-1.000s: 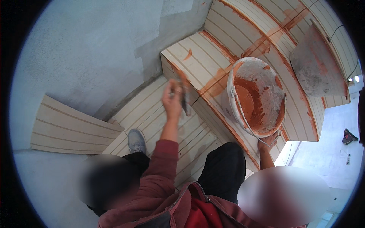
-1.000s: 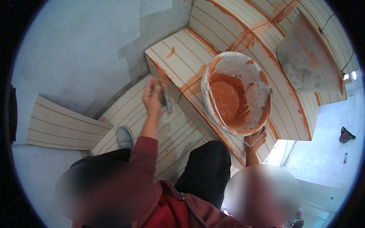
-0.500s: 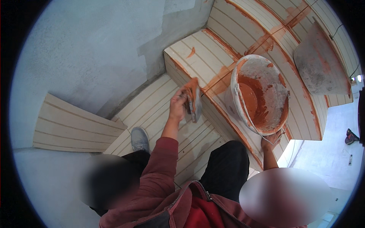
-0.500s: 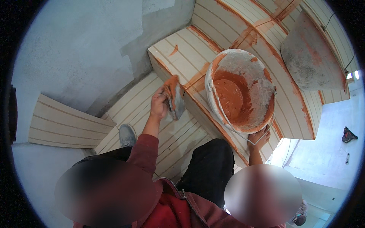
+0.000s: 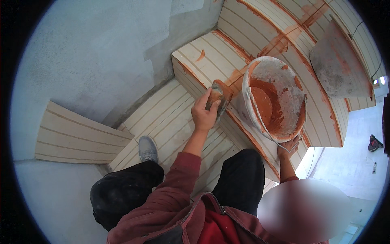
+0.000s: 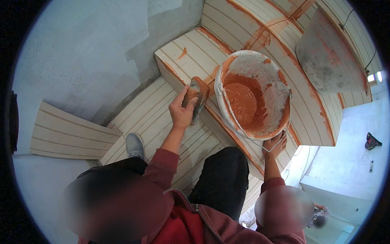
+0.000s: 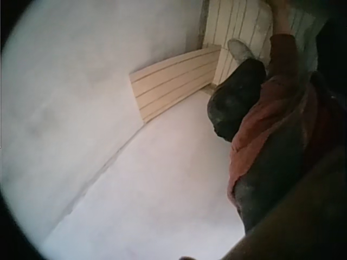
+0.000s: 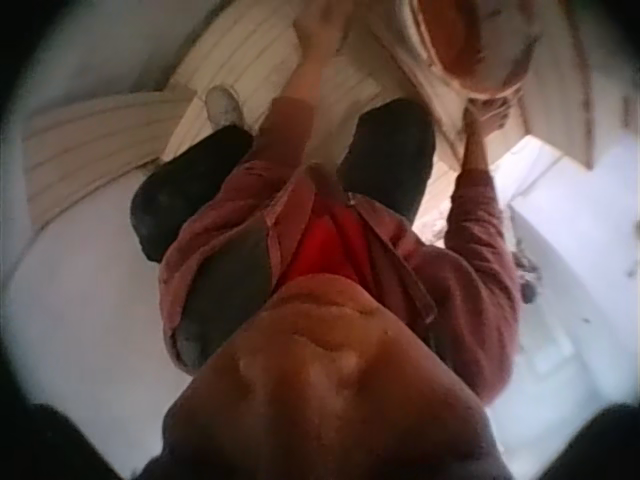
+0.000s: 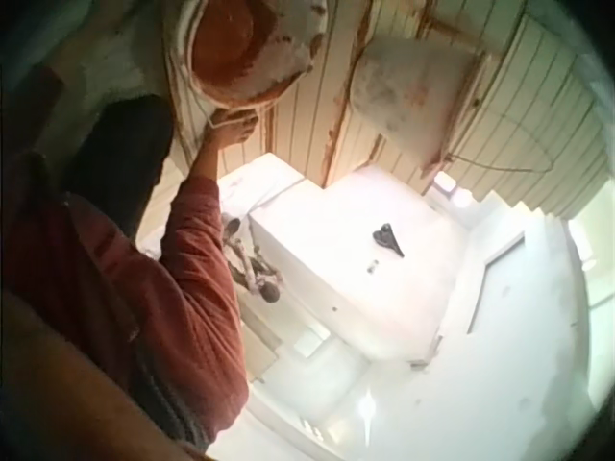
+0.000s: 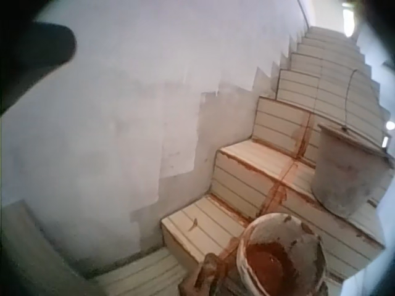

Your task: Applying reddish-brown grout to the joints between stairs using a rubber float.

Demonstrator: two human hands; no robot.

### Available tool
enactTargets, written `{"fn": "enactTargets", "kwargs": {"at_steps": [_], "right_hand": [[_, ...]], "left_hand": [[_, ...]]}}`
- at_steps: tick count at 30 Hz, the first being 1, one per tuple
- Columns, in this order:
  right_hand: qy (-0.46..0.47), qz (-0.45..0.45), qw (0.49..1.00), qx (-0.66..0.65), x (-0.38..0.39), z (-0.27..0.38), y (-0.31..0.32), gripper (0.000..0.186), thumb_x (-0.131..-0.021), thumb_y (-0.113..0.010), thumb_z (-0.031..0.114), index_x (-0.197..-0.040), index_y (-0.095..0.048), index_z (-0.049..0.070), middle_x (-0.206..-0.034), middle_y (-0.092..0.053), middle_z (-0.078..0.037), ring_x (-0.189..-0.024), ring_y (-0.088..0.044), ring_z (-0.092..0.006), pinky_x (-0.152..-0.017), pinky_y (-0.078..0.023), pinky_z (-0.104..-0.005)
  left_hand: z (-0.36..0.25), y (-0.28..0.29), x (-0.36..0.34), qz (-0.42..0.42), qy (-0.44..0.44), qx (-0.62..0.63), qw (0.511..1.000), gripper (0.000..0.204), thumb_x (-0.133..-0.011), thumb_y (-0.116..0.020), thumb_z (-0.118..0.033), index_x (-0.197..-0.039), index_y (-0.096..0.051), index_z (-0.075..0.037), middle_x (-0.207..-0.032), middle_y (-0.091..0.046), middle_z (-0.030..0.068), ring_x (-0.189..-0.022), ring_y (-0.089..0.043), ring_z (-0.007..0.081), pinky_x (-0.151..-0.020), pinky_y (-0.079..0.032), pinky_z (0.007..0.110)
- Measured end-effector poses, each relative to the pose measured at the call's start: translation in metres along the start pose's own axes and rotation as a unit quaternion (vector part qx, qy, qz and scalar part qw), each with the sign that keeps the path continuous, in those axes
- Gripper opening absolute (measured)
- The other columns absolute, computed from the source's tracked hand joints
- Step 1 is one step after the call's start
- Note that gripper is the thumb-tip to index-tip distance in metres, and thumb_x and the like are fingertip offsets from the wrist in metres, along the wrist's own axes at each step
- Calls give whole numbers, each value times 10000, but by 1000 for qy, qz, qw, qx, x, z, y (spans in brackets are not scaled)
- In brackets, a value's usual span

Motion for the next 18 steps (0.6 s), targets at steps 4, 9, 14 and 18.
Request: {"fn": "enactTargets", "kwargs": {"at_steps": [4, 9, 14, 18], "right_hand": [[0, 2, 1000, -6, 3, 11, 1, 631, -839, -457, 443, -1330, -353, 61, -1362, -352, -160, -1255, -295, -353, -1031, -203, -489], [10, 0, 1000, -2, 0, 3, 5, 634, -836, -459, 444, -1327, -360, 57, -1364, -353, -150, -1253, -295, -354, -1031, -200, -488], [-4, 17, 1000, 5, 2, 6, 0, 616, -847, -440, 427, -1329, -362, 52, -1365, -363, -149, -1243, -302, -358, -1028, -202, -484], [11, 10, 1000, 11, -1, 3, -3, 616, -846, -433, 422, -1333, -358, 52, -1371, -360, -148, -1237, -304, -357, -1028, -201, -481]], "left_hand": [[40, 24, -15, -90, 132, 94, 983, 474, -718, -710, -101, -1171, -582, -55, -1069, -631, 153, -983, -609, 250, -861, -458, 318], [8, 5, -10, 47, 26, 5, 999, 446, -745, -695, -104, -1159, -573, 7, -1087, -624, 159, -992, -605, 237, -862, -460, 315], [36, 36, -36, -34, 202, 283, 937, 435, -819, -645, -101, -1223, -521, 3, -1045, -624, 99, -909, -594, 159, -793, -489, 282], [40, 20, -15, -34, 184, 276, 943, 407, -841, -608, -62, -1227, -504, 11, -1042, -604, 81, -919, -569, 146, -810, -468, 276]]}}
Point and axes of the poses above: each hand's wrist, its own x-axis away from the middle knuckle, its own y-axis out of the back of the hand, z = x × y, the point moved 3 cm from there along -x, towards the middle knuckle
